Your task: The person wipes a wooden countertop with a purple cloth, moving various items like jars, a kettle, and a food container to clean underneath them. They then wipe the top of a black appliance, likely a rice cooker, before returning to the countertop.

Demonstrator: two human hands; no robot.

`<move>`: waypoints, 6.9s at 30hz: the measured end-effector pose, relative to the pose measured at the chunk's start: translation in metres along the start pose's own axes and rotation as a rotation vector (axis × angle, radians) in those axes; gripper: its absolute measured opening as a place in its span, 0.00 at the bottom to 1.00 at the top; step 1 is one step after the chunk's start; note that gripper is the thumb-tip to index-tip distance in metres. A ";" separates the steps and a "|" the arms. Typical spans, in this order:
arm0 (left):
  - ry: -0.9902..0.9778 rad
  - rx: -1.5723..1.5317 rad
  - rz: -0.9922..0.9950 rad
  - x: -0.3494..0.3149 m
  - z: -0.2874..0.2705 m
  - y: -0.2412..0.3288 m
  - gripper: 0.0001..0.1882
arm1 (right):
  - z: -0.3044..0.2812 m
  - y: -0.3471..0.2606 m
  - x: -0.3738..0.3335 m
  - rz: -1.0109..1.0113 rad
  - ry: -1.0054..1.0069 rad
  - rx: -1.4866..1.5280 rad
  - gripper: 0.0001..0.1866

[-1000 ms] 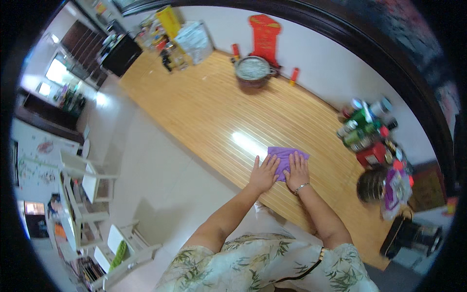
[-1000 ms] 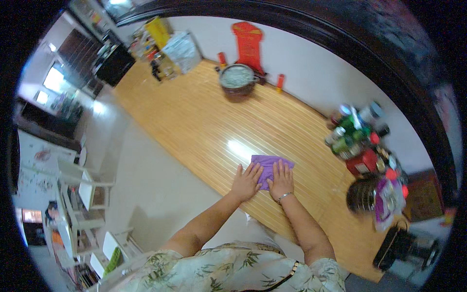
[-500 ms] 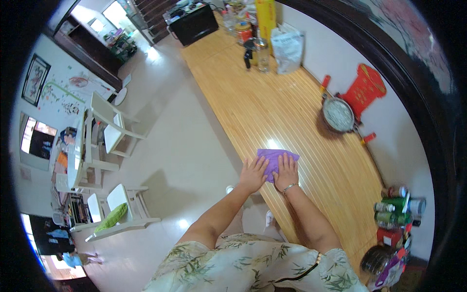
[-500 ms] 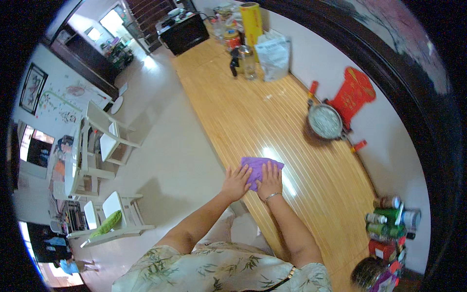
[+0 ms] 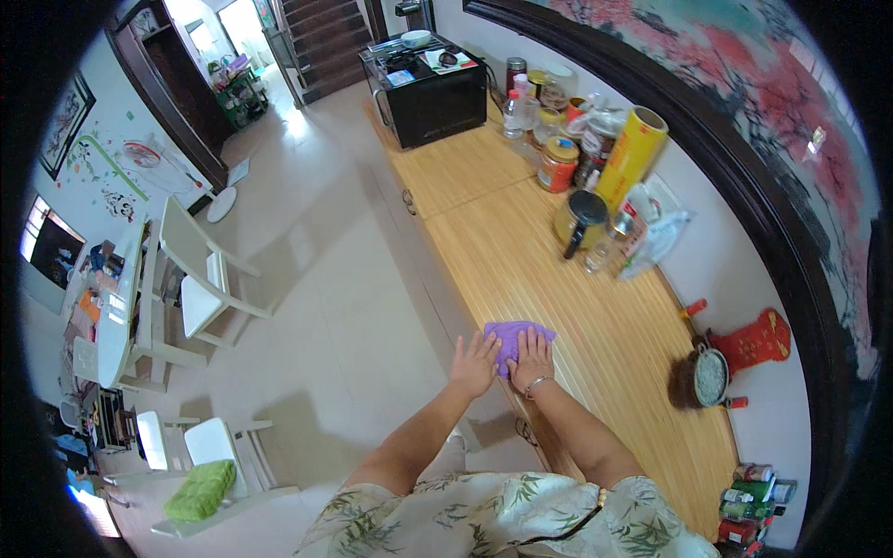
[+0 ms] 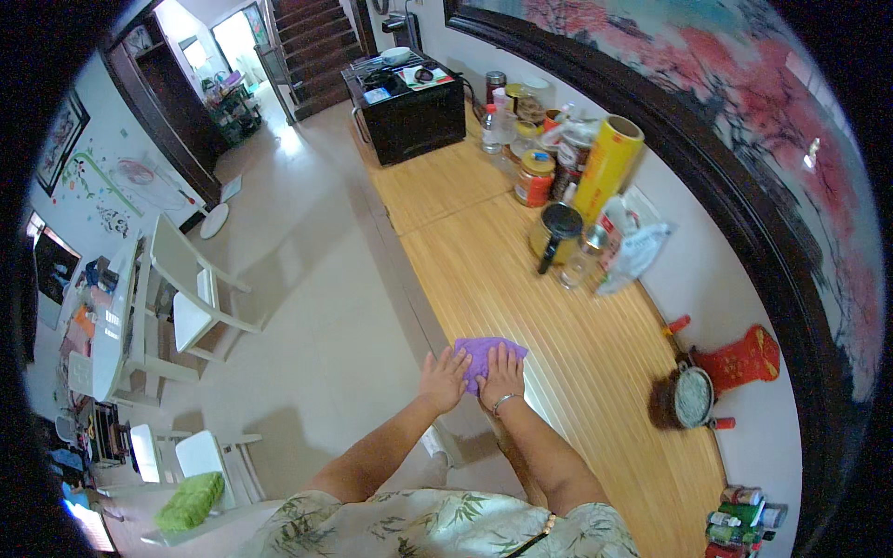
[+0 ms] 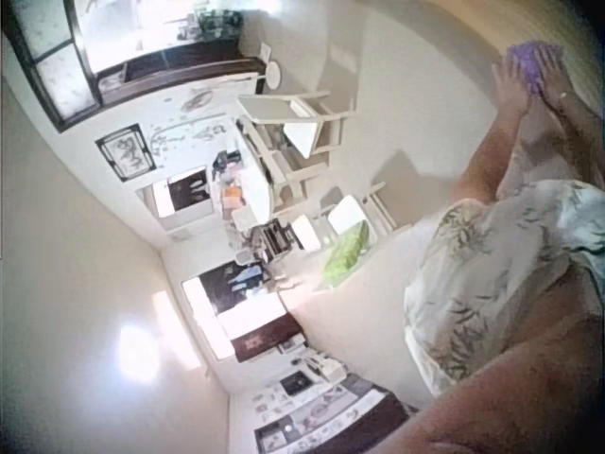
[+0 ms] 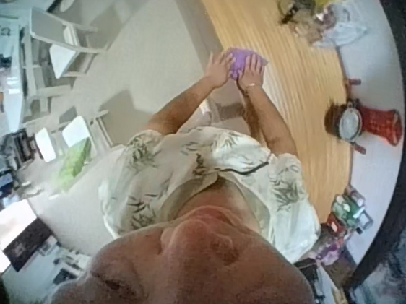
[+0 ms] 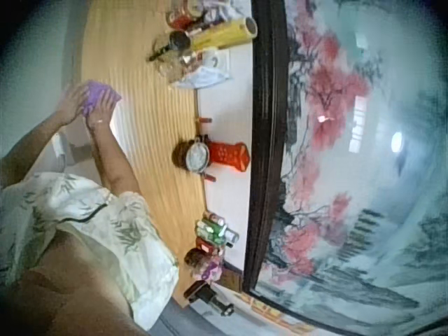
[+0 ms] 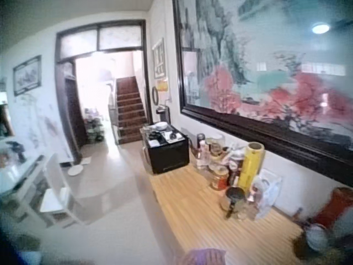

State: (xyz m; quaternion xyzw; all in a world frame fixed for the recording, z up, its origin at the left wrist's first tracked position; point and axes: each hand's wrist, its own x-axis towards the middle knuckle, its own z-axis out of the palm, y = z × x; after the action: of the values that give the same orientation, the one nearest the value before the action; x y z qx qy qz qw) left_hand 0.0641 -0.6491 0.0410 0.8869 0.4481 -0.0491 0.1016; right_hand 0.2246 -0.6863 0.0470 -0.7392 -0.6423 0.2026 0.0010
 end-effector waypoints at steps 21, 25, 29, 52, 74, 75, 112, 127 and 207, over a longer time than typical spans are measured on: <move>0.055 0.063 0.007 0.282 -0.094 -0.324 0.26 | -0.061 -0.177 0.409 -0.006 0.063 -0.019 0.42; 0.036 -0.007 -0.034 0.332 -0.098 -0.384 0.26 | -0.081 -0.207 0.479 -0.043 -0.005 -0.010 0.42; 0.042 -0.069 -0.045 0.368 -0.106 -0.428 0.25 | -0.090 -0.229 0.529 -0.070 0.019 -0.025 0.43; -0.097 -0.125 0.528 0.542 -0.186 -0.708 0.23 | -0.069 -0.400 0.717 0.233 0.405 0.072 0.29; -0.090 0.109 0.444 0.743 -0.280 -0.914 0.20 | -0.136 -0.503 1.011 0.198 0.228 0.191 0.31; -0.102 0.114 0.441 0.748 -0.283 -0.919 0.20 | -0.142 -0.506 1.017 0.184 0.224 0.206 0.31; 0.195 -1.164 0.403 1.206 -0.502 -1.186 0.23 | -0.437 -0.588 1.468 0.095 0.933 0.622 0.25; 0.022 -0.100 0.779 1.393 -0.469 -1.160 0.28 | -0.414 -0.504 1.633 0.409 0.484 0.096 0.35; 0.554 -0.614 1.172 1.466 -0.659 -1.137 0.21 | -0.642 -0.532 1.667 0.393 1.348 -0.126 0.19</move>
State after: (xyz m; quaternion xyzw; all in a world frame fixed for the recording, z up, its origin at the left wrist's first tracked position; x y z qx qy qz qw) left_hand 0.0171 1.3063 0.2668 0.8928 -0.0988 0.3689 0.2388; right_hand 0.0678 1.1571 0.2786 -0.8047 -0.3667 -0.3409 0.3192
